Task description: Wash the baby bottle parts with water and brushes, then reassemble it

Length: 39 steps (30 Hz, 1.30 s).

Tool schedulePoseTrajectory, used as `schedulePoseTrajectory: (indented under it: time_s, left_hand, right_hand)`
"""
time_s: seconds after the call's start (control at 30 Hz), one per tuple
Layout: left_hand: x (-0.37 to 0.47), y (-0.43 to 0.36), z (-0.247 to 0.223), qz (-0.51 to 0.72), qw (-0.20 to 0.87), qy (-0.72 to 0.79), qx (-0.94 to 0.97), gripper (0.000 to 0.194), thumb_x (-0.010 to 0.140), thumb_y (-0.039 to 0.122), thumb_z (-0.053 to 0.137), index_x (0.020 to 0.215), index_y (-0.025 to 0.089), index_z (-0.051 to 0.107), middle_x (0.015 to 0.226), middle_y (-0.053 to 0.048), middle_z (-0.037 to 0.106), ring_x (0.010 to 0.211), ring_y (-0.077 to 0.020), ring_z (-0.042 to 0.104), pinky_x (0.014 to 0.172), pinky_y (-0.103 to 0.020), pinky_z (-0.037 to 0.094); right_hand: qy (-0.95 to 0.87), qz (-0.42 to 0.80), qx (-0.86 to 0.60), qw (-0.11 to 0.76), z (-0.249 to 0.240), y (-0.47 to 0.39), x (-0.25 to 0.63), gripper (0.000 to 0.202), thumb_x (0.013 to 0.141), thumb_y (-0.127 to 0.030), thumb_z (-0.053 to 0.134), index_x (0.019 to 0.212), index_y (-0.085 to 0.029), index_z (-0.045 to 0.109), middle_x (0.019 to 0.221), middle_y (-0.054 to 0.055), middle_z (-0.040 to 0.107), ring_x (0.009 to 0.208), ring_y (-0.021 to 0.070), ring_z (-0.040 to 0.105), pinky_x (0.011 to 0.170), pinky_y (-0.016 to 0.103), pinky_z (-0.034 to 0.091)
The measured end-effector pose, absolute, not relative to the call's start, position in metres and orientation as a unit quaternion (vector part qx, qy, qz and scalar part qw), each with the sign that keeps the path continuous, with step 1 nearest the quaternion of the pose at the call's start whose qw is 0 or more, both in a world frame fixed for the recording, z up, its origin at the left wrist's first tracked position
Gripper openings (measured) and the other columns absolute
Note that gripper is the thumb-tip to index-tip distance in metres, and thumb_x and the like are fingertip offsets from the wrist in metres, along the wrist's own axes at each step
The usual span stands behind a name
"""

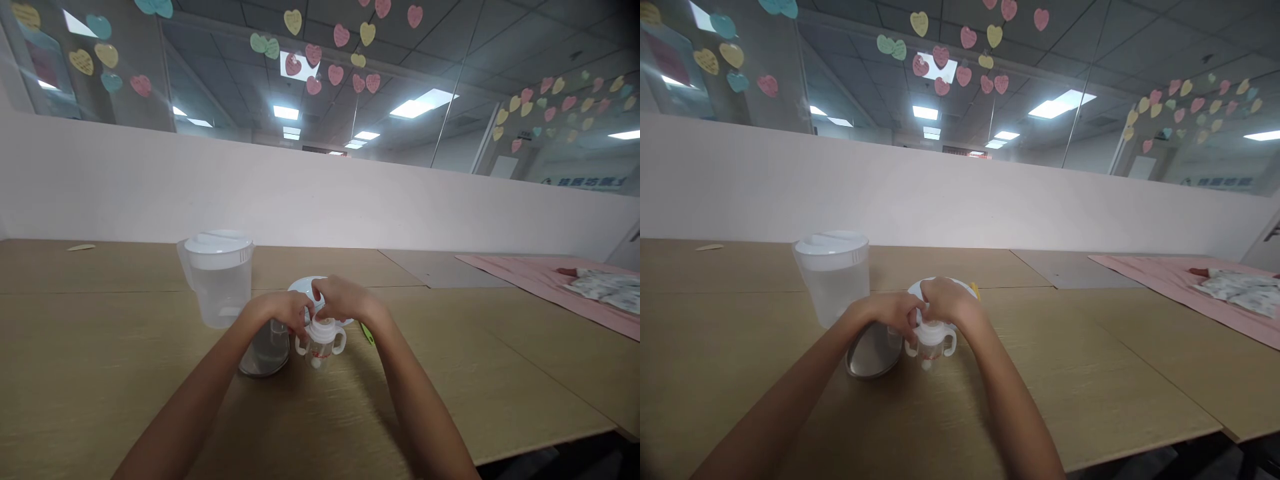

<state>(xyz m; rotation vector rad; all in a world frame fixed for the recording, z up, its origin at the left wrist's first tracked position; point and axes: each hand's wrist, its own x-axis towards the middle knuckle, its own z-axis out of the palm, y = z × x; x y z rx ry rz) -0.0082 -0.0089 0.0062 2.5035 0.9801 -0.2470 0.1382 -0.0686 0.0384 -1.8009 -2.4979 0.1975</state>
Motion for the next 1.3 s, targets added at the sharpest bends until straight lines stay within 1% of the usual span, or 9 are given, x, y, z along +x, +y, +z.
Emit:
schedulePoseTrajectory:
  time_s: [0.3, 0.5, 0.57, 0.67, 0.77, 0.9, 1.1, 1.23, 1.3]
  left_hand:
    - [-0.006, -0.015, 0.007, -0.099, 0.253, 0.357, 0.894, 0.050, 0.049, 0.036, 0.074, 0.094, 0.020, 0.058, 0.080, 0.001, 0.066, 0.062, -0.0136, 0.059, 0.050, -0.020, 0.041]
    - [-0.028, -0.005, 0.018, -0.075, 0.225, 0.375, 0.896, 0.067, 0.049, 0.038, 0.074, 0.111, 0.021, 0.054, 0.089, 0.000, 0.068, 0.076, -0.0159, 0.061, 0.059, -0.020, 0.043]
    - [-0.038, 0.000, 0.022, -0.065, 0.188, 0.425, 0.883, 0.070, 0.050, 0.038, 0.073, 0.113, 0.019, 0.053, 0.094, -0.002, 0.067, 0.080, -0.0176, 0.061, 0.060, -0.021, 0.044]
    - [-0.044, 0.008, 0.019, -0.083, 0.114, 0.518, 0.844, 0.063, 0.051, 0.034, 0.072, 0.109, 0.016, 0.056, 0.099, -0.009, 0.066, 0.083, -0.0218, 0.061, 0.060, -0.023, 0.044]
    - [-0.040, 0.014, 0.008, -0.102, 0.097, 0.553, 0.821, 0.057, 0.053, 0.036, 0.070, 0.104, 0.014, 0.059, 0.092, -0.012, 0.067, 0.076, -0.0236, 0.062, 0.058, -0.026, 0.044]
    - [-0.030, 0.015, -0.006, -0.090, 0.120, 0.528, 0.836, 0.053, 0.058, 0.039, 0.067, 0.107, 0.022, 0.058, 0.098, -0.007, 0.066, 0.071, -0.0189, 0.061, 0.054, -0.023, 0.043]
    - [-0.023, 0.006, -0.002, -0.072, 0.075, 0.530, 0.841, 0.039, 0.053, 0.022, 0.070, 0.090, 0.017, 0.063, 0.097, -0.009, 0.066, 0.083, -0.0245, 0.060, 0.063, -0.026, 0.044]
    - [-0.031, -0.015, 0.024, -0.014, 0.041, 0.513, 0.857, 0.040, 0.066, 0.025, 0.061, 0.105, 0.018, 0.059, 0.106, -0.010, 0.063, 0.093, -0.0247, 0.058, 0.072, -0.028, 0.043]
    - [-0.034, -0.034, 0.041, 0.085, 0.022, 0.451, 0.888, 0.043, 0.075, 0.032, 0.053, 0.117, 0.021, 0.053, 0.117, -0.008, 0.057, 0.104, -0.0232, 0.053, 0.081, -0.028, 0.041]
  right_hand:
    - [-0.791, 0.119, -0.600, 0.021, 0.038, -0.069, 0.138, 0.028, 0.070, -0.022, 0.060, 0.097, -0.017, 0.052, 0.089, 0.004, 0.061, 0.044, 0.0077, 0.053, 0.037, 0.019, 0.034]
    - [-0.788, 0.122, -0.603, 0.042, 0.044, -0.073, 0.140, 0.045, 0.063, -0.032, 0.072, 0.101, -0.016, 0.053, 0.078, 0.002, 0.062, 0.052, 0.0104, 0.057, 0.042, 0.018, 0.037]
    - [-0.787, 0.104, -0.605, 0.057, 0.048, -0.075, 0.142, 0.038, 0.064, -0.033, 0.072, 0.094, -0.014, 0.057, 0.073, 0.003, 0.063, 0.052, 0.0106, 0.057, 0.045, 0.019, 0.037]
    - [-0.786, 0.088, -0.608, 0.072, 0.053, -0.078, 0.149, 0.016, 0.073, -0.027, 0.064, 0.073, -0.012, 0.060, 0.061, 0.003, 0.061, 0.048, 0.0097, 0.055, 0.046, 0.019, 0.037]
    - [-0.785, 0.109, -0.604, 0.089, 0.054, -0.077, 0.157, 0.020, 0.077, -0.022, 0.057, 0.061, -0.012, 0.056, 0.055, 0.004, 0.060, 0.046, 0.0097, 0.053, 0.045, 0.020, 0.038]
    - [-0.780, 0.157, -0.594, 0.115, 0.053, -0.075, 0.168, 0.023, 0.079, -0.021, 0.050, 0.058, -0.013, 0.054, 0.059, 0.006, 0.061, 0.050, 0.0110, 0.056, 0.044, 0.019, 0.041]
    - [-0.773, 0.180, -0.592, 0.139, 0.053, -0.073, 0.178, 0.018, 0.081, -0.019, 0.044, 0.075, -0.011, 0.059, 0.069, 0.007, 0.063, 0.052, 0.0111, 0.057, 0.044, 0.020, 0.043]
    - [-0.776, 0.187, -0.577, 0.169, 0.053, -0.074, 0.183, 0.022, 0.081, -0.018, 0.045, 0.098, -0.010, 0.058, 0.074, 0.007, 0.063, 0.056, 0.0117, 0.058, 0.046, 0.020, 0.044]
    - [-0.782, 0.185, -0.569, 0.173, 0.055, -0.076, 0.185, 0.024, 0.082, -0.022, 0.047, 0.100, -0.010, 0.057, 0.073, 0.006, 0.063, 0.056, 0.0111, 0.057, 0.047, 0.021, 0.044]
